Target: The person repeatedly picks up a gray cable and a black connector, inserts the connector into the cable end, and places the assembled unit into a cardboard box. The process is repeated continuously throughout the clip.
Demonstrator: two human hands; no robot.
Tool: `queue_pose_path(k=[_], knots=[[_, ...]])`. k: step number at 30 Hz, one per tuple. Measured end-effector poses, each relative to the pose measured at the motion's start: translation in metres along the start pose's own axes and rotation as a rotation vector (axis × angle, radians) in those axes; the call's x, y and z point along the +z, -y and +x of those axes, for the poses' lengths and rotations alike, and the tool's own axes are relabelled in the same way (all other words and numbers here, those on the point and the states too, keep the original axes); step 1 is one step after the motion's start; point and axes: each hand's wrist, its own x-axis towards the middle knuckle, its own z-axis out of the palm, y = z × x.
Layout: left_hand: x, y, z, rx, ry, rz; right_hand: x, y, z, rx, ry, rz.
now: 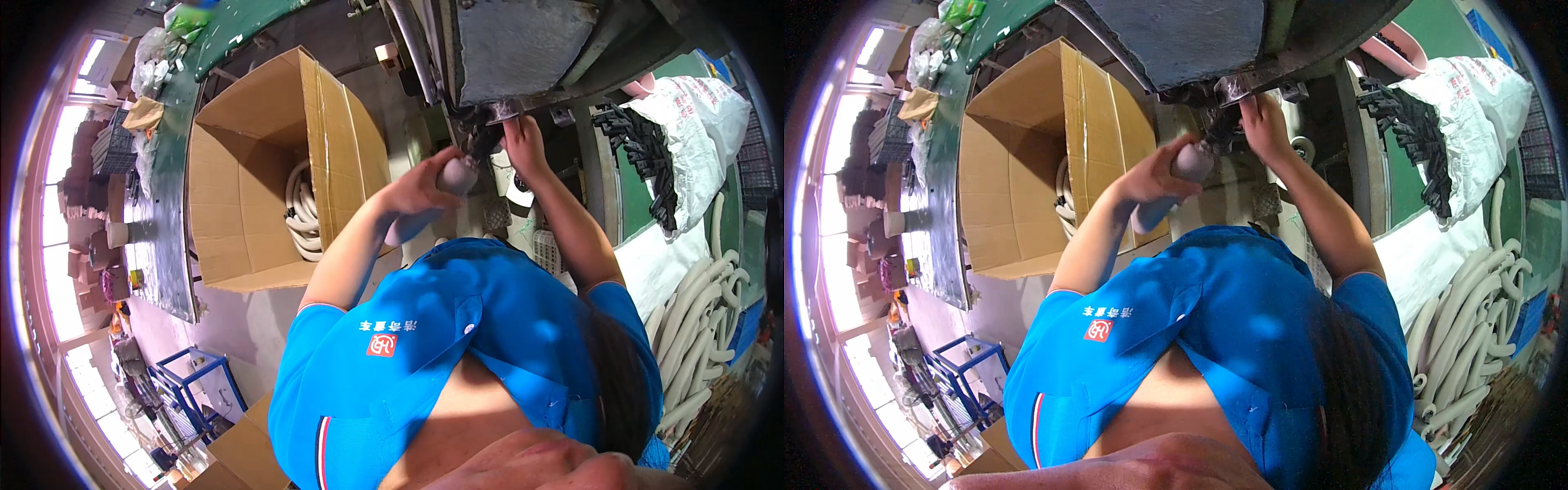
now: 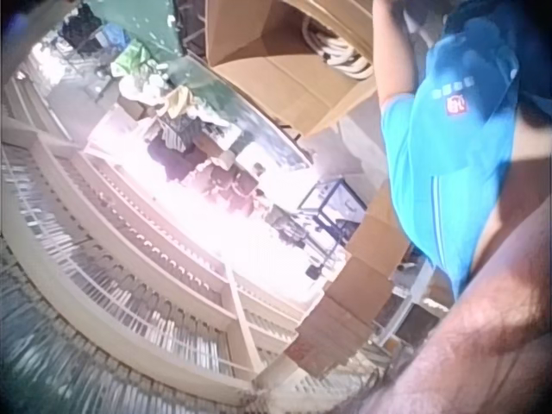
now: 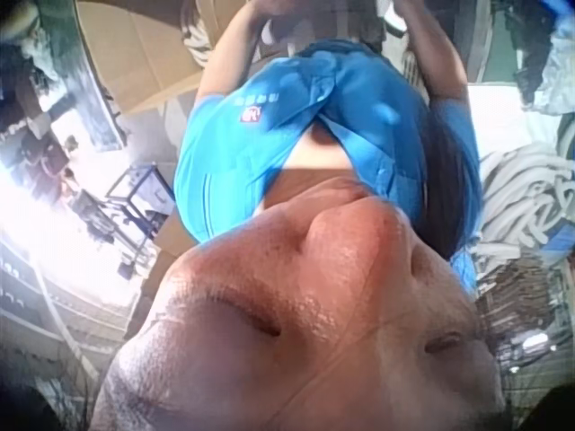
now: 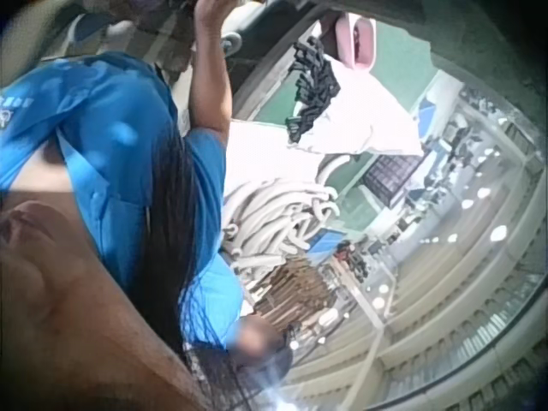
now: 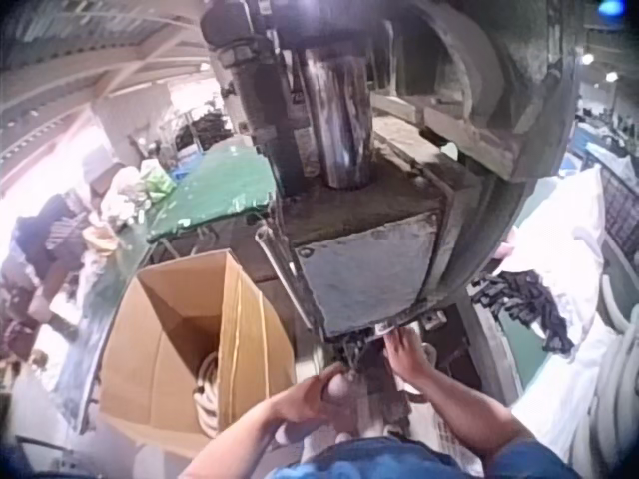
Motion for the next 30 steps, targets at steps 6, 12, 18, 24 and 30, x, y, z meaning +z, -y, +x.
queue_pose_path(k=[6, 12, 18, 24, 30], knots=[[-0.033, 0.011, 0.024, 0.041, 0.034, 0.094, 0.025, -0.032, 0.014, 0.001, 0.019, -0.193], [-0.038, 0.033, 0.025, -0.086, 0.054, 0.01, 0.008, -0.025, 0.024, 0.941, 0.391, 0.737], [-0.011, 0.046, 0.005, 0.059, -0.433, 0.675, 0.081, -0.122, -0.005, 0.706, 0.267, 0.363], [-0.008, 0.031, 0.005, -0.063, -0.455, 0.845, 0.141, -0.156, -0.04, 0.774, 0.323, 0.212], [-0.01, 0.029, 0.002, -0.047, -0.439, 0.868, 0.131, -0.155, -0.029, 0.363, 0.544, -0.447]])
